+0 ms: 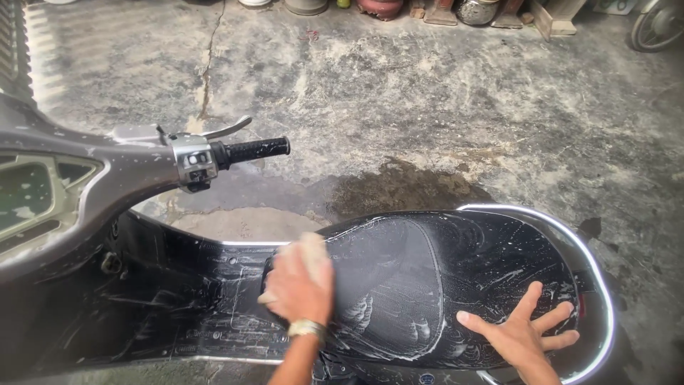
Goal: The person scrubs the seat of a scooter with a soapy sponge. They move the sponge across the entire surface of the seat, creating a lather.
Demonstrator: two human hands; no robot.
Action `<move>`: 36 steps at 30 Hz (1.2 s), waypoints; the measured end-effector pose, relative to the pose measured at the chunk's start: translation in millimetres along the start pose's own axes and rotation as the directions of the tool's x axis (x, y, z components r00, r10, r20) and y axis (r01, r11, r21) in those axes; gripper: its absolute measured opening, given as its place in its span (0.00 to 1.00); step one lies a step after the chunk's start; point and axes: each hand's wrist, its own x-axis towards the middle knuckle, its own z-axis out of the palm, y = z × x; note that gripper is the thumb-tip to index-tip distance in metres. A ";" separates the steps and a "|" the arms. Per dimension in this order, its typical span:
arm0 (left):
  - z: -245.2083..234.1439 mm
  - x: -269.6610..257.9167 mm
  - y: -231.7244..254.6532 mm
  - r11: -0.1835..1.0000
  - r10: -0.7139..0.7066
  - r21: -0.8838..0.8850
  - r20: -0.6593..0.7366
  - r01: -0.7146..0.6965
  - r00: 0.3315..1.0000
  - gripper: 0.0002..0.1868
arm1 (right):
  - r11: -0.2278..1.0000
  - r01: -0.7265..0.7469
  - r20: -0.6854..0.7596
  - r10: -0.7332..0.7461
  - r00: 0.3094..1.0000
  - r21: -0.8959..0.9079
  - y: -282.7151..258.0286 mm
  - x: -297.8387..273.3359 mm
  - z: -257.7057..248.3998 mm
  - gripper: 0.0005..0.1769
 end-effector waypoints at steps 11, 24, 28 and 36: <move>-45.1 17.6 -1.8 0.966 -0.049 -0.246 0.137 0.082 0.989 0.34 | 1.000 -0.019 0.039 0.019 0.999 -0.001 -1.4 -6.0 -1.3 0.77; -47.4 5.5 -8.3 0.792 0.603 -0.026 -0.125 -0.610 0.788 0.30 | 0.997 -0.006 0.079 0.000 0.997 0.079 -9.9 -20.4 -13.5 0.76; -46.7 48.6 28.8 0.978 0.207 -0.061 0.326 -0.198 0.923 0.34 | 0.996 -0.010 0.079 0.002 0.997 0.094 -4.2 -7.5 -5.3 0.76; 8.4 -10.4 49.7 0.630 0.776 -0.071 0.065 -0.773 0.627 0.34 | 0.995 0.026 0.127 -0.039 0.991 0.100 -0.8 3.6 14.7 0.75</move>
